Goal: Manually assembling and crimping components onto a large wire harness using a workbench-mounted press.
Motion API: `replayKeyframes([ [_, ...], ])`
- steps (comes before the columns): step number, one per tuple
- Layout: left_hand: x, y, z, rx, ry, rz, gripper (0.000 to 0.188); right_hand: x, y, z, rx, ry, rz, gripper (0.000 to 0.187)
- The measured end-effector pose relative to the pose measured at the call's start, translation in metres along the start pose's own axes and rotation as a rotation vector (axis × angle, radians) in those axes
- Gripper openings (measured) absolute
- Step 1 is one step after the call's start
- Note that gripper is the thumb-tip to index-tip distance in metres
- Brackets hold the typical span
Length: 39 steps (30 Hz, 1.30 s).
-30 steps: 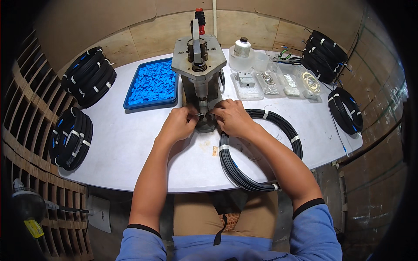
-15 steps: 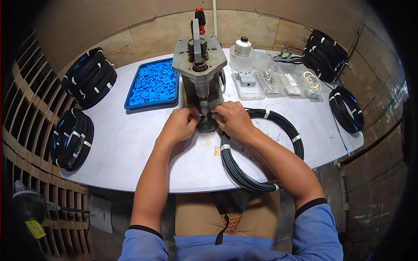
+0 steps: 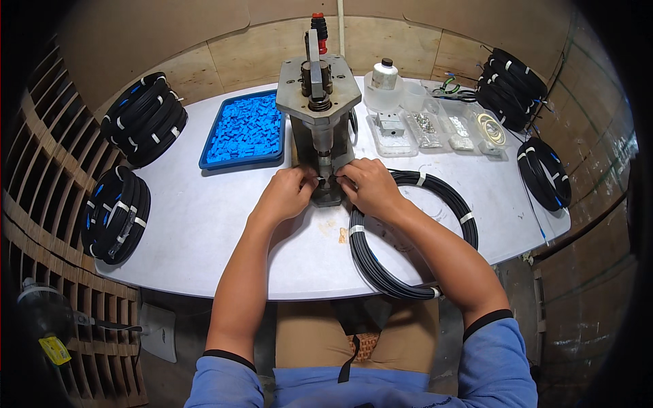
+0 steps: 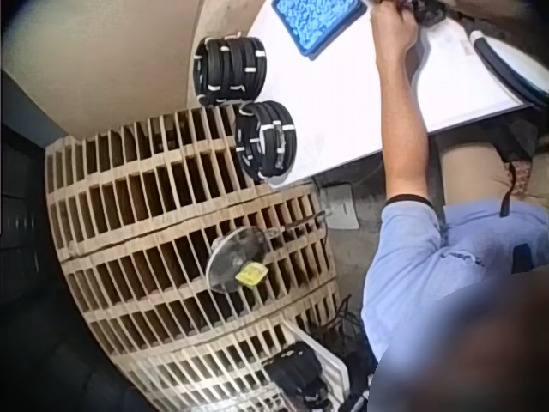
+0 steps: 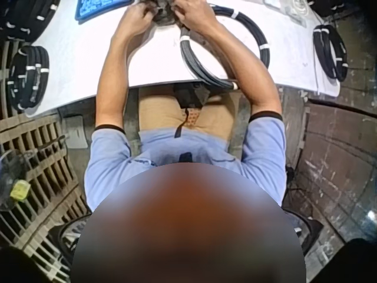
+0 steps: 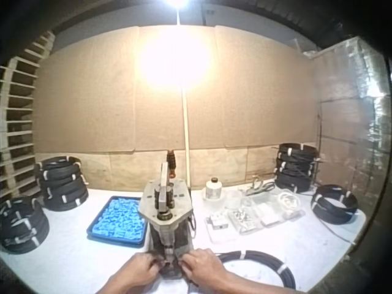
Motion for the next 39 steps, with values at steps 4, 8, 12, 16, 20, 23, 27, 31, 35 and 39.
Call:
replayKeyframes([
  [4,0.0007,0.0008,0.0002,-0.022,-0.018,0.012,0.019,0.0,-0.0001,-0.0004,-0.013,0.012,-0.014,0.014],
  [8,0.0006,-0.0001,0.0005,-0.023,-0.035,0.009,0.02,-0.0002,-0.0009,-0.0009,-0.019,0.018,-0.017,0.015],
  [12,0.0009,0.0003,0.0011,-0.032,0.004,0.018,0.019,0.0,-0.0019,-0.0025,-0.023,0.008,0.011,0.016],
  [16,0.0009,-0.0004,0.0017,-0.021,-0.026,-0.013,0.019,-0.0004,-0.0032,-0.0032,-0.016,0.02,-0.001,0.016],
  [20,0.0001,-0.0003,0.001,-0.014,0.002,-0.012,0.02,-0.0003,-0.0029,-0.0028,-0.015,0.021,0.0,0.016],
  [23,0.0,-0.0009,0.001,-0.007,-0.007,-0.026,0.022,-0.0006,-0.0022,-0.0026,-0.02,0.013,0.006,0.014],
  [27,0.0005,-0.0023,0.0042,-0.01,-0.022,-0.054,0.025,0.0005,-0.0019,-0.0012,-0.036,0.024,-0.013,0.014],
  [31,0.0012,-0.0029,0.0048,-0.009,-0.042,-0.064,0.025,-0.0001,-0.0014,-0.0015,-0.033,0.032,-0.013,0.014],
  [35,-0.0003,-0.0004,0.0019,-0.021,0.0,-0.025,0.023,0.0005,-0.0017,-0.0013,-0.028,0.024,-0.007,0.014],
  [39,0.0005,-0.001,-0.0003,0.01,-0.013,-0.034,0.019,-0.0014,-0.0032,-0.0036,-0.027,0.032,-0.006,0.012],
])
Point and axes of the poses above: each hand's wrist, its own x-axis away from the middle knuckle, its own y-axis out of the palm, z = x × y, the point moved 4 cm from there along -x, towards the middle knuckle, and after that the axes turned 14 degrees about -y, right-handed, at the moved point
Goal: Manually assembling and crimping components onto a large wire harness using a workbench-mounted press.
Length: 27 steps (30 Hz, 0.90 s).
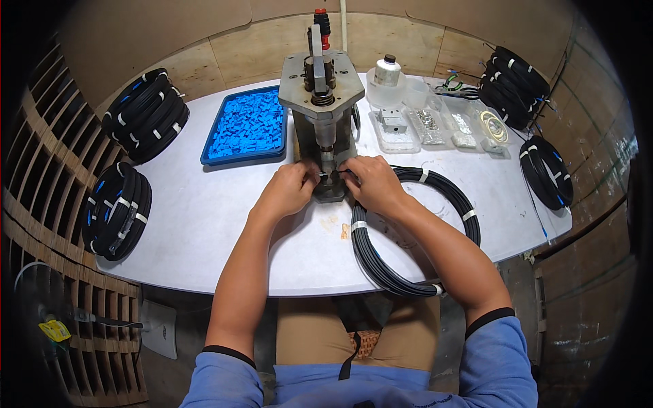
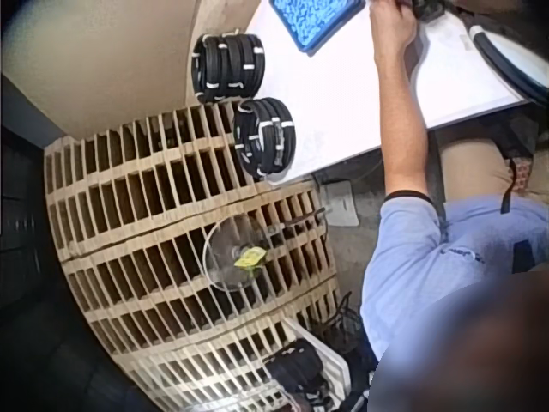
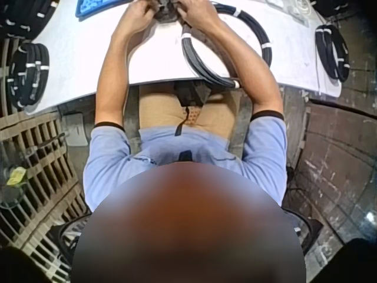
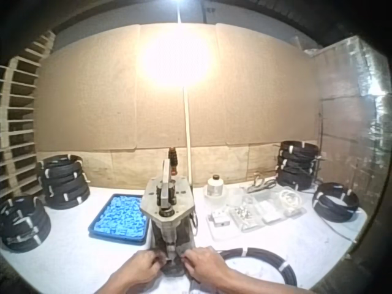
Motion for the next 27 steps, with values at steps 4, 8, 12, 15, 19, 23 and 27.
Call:
replayKeyframes([
  [4,-0.0003,0.0009,0.0006,-0.018,0.011,0.02,0.018,0.0006,-0.0001,0.0003,0.023,0.006,-0.011,0.011],
  [8,0.0001,0.0003,0.0018,-0.029,0.02,0.035,0.018,0.0007,0.0006,0.0017,0.024,-0.001,-0.003,0.01],
  [12,-0.0001,0.0001,0.0019,-0.028,0.006,0.029,0.018,0.0001,-0.0001,0.0008,0.025,0.001,-0.004,0.009],
  [15,-0.0006,0.0003,0.0007,-0.018,-0.004,0.018,0.018,0.0004,-0.0002,0.0013,0.005,-0.003,0.003,0.011],
  [19,-0.0015,0.0013,-0.0014,0.0,0.011,0.004,0.018,0.0009,0.0005,0.0015,0.0,-0.012,0.005,0.012],
  [23,-0.0005,0.0011,0.0005,0.005,0.011,0.017,0.018,0.0011,0.0011,0.0025,0.009,-0.014,-0.005,0.012],
  [27,0.0003,0.0004,0.0016,0.001,0.001,0.007,0.018,0.0008,0.0014,0.0038,-0.01,-0.016,-0.013,0.013],
])
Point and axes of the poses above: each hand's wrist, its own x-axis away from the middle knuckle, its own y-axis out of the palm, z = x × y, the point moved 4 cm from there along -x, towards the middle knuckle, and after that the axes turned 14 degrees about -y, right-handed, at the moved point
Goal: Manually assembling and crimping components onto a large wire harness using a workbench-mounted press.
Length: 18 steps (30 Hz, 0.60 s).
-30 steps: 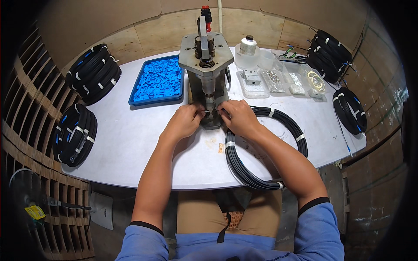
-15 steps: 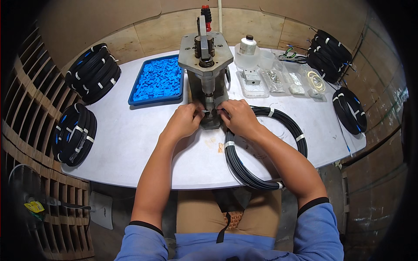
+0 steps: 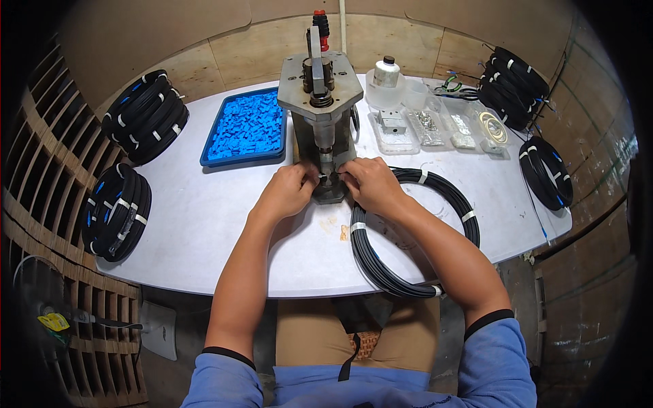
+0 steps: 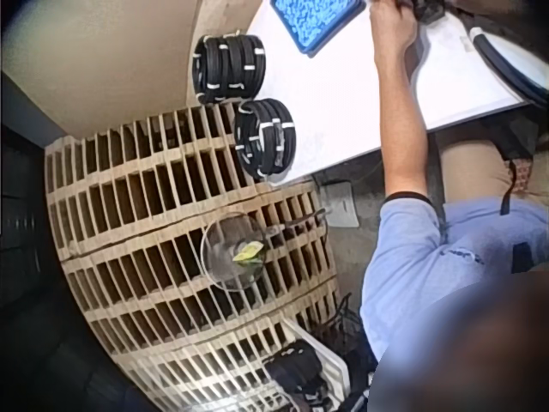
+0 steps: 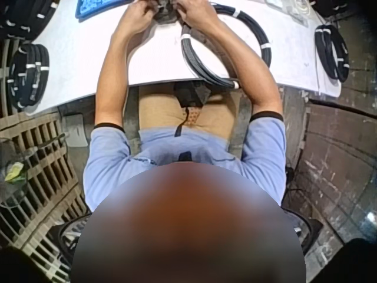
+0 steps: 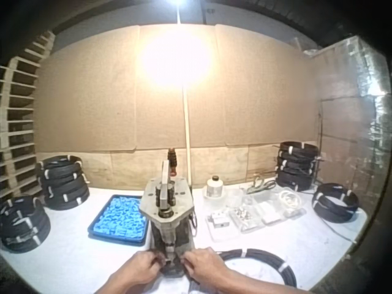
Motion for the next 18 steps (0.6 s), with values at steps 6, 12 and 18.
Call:
replayKeyframes([
  [6,0.0002,-0.0007,0.0009,-0.005,0.011,0.013,0.018,-0.0001,0.0005,0.0004,0.001,-0.002,-0.004,0.013],
  [12,0.0006,-0.0008,0.0007,-0.005,-0.013,0.004,0.019,-0.0011,-0.0011,-0.0024,-0.005,0.026,-0.007,0.014],
  [18,0.0006,-0.0017,0.0018,-0.02,-0.004,0.008,0.02,-0.0011,-0.0006,-0.0016,-0.009,0.033,-0.021,0.014],
])
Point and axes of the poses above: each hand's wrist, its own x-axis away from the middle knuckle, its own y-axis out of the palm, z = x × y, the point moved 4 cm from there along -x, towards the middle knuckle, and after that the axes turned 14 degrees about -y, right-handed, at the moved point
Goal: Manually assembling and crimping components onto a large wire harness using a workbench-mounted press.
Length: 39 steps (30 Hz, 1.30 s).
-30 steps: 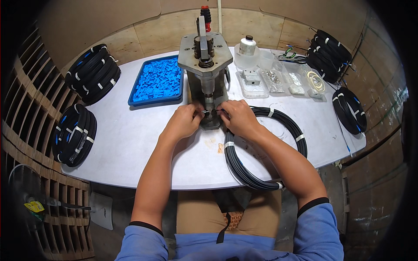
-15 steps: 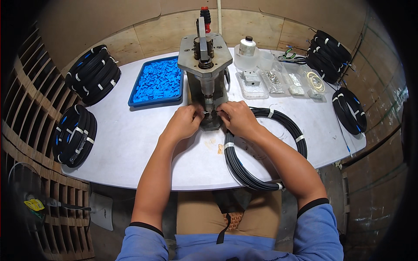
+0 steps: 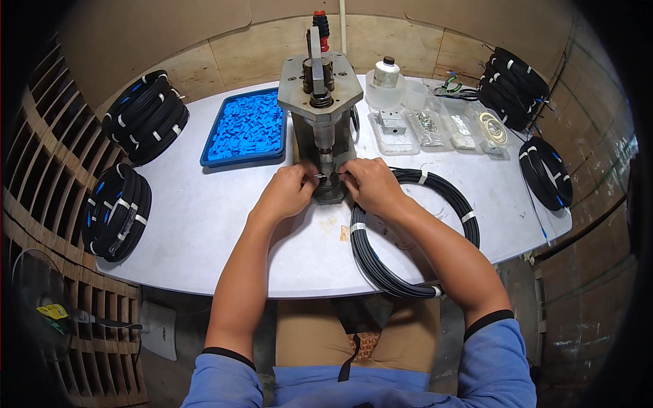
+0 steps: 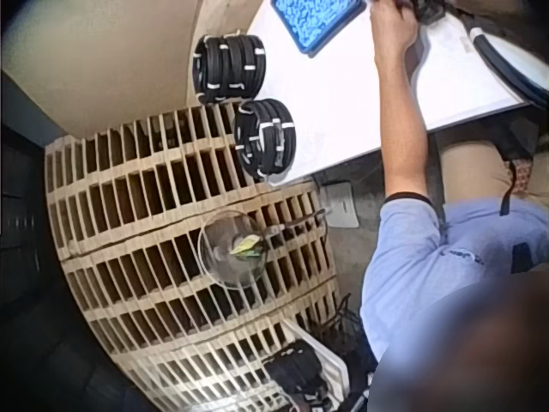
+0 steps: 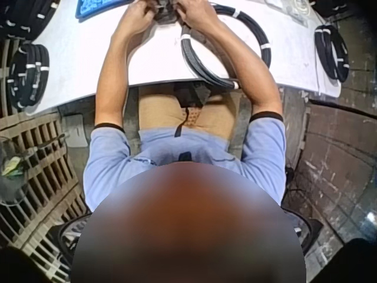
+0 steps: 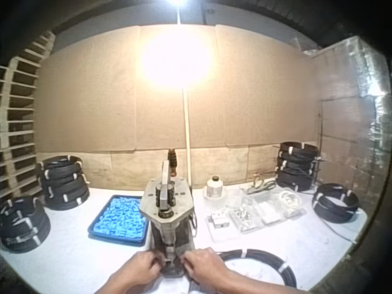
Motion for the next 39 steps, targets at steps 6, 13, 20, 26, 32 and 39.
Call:
replayKeyframes([
  [6,-0.0009,0.001,-0.0012,-0.004,0.001,0.006,0.02,-0.0002,-0.0003,0.0002,-0.003,0.013,-0.005,0.013],
  [13,-0.0006,0.0018,-0.0025,-0.001,-0.001,0.006,0.02,0.0008,-0.0018,-0.0013,0.07,0.024,0.006,0.014],
  [20,-0.0009,0.002,-0.0038,0.018,-0.005,0.001,0.02,0.0009,-0.0025,-0.0016,0.099,0.085,-0.048,0.018],
  [26,-0.0001,0.001,-0.0013,0.041,0.002,-0.003,0.02,0.0019,-0.004,-0.0017,0.117,0.088,-0.035,0.02],
  [32,-0.0004,0.0008,-0.0022,0.019,0.004,-0.004,0.02,0.0005,-0.0055,-0.0042,0.137,0.07,-0.009,0.023],
  [39,-0.0001,0.0019,-0.0012,0.02,0.001,0.005,0.02,0.0017,-0.0047,-0.0042,0.13,0.074,-0.018,0.024],
])
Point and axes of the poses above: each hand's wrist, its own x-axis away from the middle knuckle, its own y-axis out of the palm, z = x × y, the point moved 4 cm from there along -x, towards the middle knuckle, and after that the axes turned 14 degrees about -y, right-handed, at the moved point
